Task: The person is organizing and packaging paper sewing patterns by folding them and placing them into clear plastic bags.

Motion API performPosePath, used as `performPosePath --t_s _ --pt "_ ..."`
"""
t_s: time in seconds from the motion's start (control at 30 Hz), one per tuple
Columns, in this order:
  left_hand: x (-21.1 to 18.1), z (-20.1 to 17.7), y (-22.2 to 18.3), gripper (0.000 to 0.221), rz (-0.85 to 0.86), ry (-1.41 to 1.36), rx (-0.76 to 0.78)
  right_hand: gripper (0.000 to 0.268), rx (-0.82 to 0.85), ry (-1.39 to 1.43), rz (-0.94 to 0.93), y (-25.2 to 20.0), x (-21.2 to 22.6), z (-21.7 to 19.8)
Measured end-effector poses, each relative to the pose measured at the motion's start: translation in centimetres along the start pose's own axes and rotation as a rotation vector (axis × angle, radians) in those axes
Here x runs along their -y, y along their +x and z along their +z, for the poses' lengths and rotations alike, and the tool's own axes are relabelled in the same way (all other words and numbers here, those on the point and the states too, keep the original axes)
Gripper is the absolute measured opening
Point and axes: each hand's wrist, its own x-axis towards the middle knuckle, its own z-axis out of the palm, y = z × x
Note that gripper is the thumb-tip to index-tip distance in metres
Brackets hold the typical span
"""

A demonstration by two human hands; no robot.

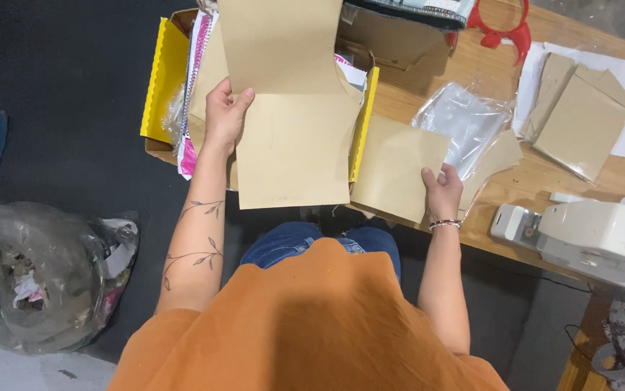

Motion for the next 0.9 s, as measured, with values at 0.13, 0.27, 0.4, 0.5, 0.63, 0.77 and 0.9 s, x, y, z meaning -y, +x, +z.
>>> performPosePath --t_s 0.13,0.27,0.4,0.5,0.63,0.77,0.9 --pt "0.2 0.0 0.0 0.024 0.004 0.009 -0.004 0.031 -0.018 0.267 -0.164 1.3 -1.5 -1.7" --pt "0.1 0.0 0.0 0.025 0.009 0.013 0.002 0.037 -0.031 0.405 -0.275 -0.4 3.6 -3.5" --pt "0.2 0.0 0.0 0.024 0.012 0.008 0.0 0.04 0.06 0.474 -0.388 -1.8 8.1 -4.7" --pt "0.6 -0.2 0.4 0.023 0.01 -0.012 -0.012 0.04 0.162 0.7 -0.365 -1.3 9.3 -5.4" --pt "0.5 -0.6 0.1 0.027 0.078 0.048 0.095 0.053 0.606 1.209 -0.286 -0.4 9.1 -5.8" --pt "0.7 -0.7 0.1 0.031 0.089 -0.018 0.096 0.037 0.861 1.231 -0.109 7.8 6.4 -2.9" --pt "0.3 -0.6 -0.1 0.029 0.101 0.02 0.09 0.027 0.793 0.877 -0.034 2.8 9.7 1.0"
